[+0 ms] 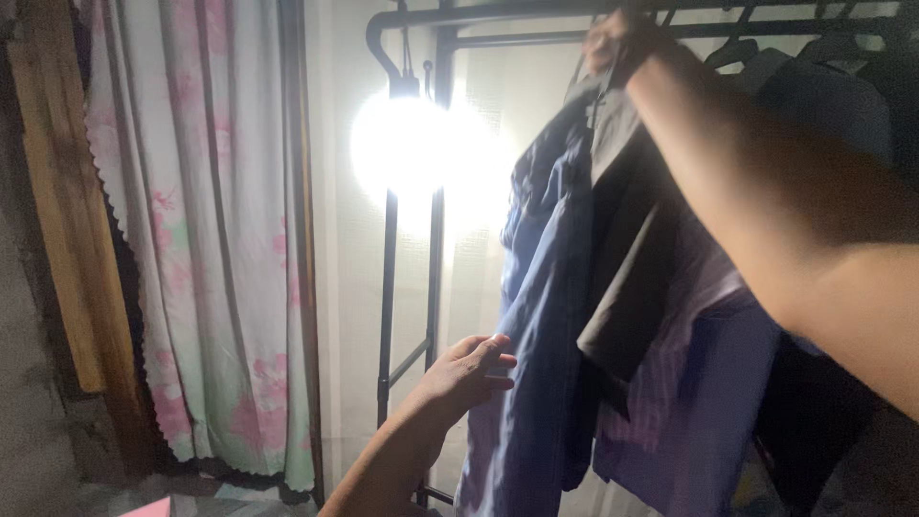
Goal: The person irons a pair of blue jeans on a pink ironing board, smoothing the legs and waistband with a white iron. After ironing, the person buttons the jeans, places them on a black hanger, and hangs the hanger on a metal clothing rack.
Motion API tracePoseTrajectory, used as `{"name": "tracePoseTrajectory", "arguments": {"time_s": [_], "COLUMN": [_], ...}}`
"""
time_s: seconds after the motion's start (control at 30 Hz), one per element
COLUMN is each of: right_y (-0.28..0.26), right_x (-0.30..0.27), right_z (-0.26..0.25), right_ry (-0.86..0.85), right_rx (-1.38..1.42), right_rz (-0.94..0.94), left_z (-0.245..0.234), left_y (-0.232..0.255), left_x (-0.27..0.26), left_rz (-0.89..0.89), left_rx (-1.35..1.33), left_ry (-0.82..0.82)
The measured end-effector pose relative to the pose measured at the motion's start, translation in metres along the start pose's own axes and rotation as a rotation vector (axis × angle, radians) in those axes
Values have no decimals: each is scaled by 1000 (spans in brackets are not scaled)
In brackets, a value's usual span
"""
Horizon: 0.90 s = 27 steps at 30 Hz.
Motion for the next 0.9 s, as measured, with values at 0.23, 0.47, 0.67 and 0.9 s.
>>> {"name": "tracePoseTrajectory", "arguments": {"time_s": [0.23,0.47,0.67,0.9], "right_y": [18,12,5,2], "right_x": [-39,-212,-344,-435], "right_z": [18,49,4,-100], "right_ry": [-2,125,90,325], "right_rx": [-146,-741,-697,-851], "right_rz": [-73,-475,-691,-1008], "left_z": [7,21,21,103], "left_y": [7,-21,-31,55], "left_x": [-2,25,130,78], "left_rz": [-19,-43,162,334], "left_rx": [21,14,-342,62], "left_ry": [-34,-33,-809,136]}}
Point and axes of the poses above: each hand's wrist, its own x-axis towards the middle knuckle, its own z-axis out of the palm, y = z × x, the point moved 1 cm from there along x, towards the middle knuckle, and after that the axes turned 4 degrees about -z, right-handed, at the moved point
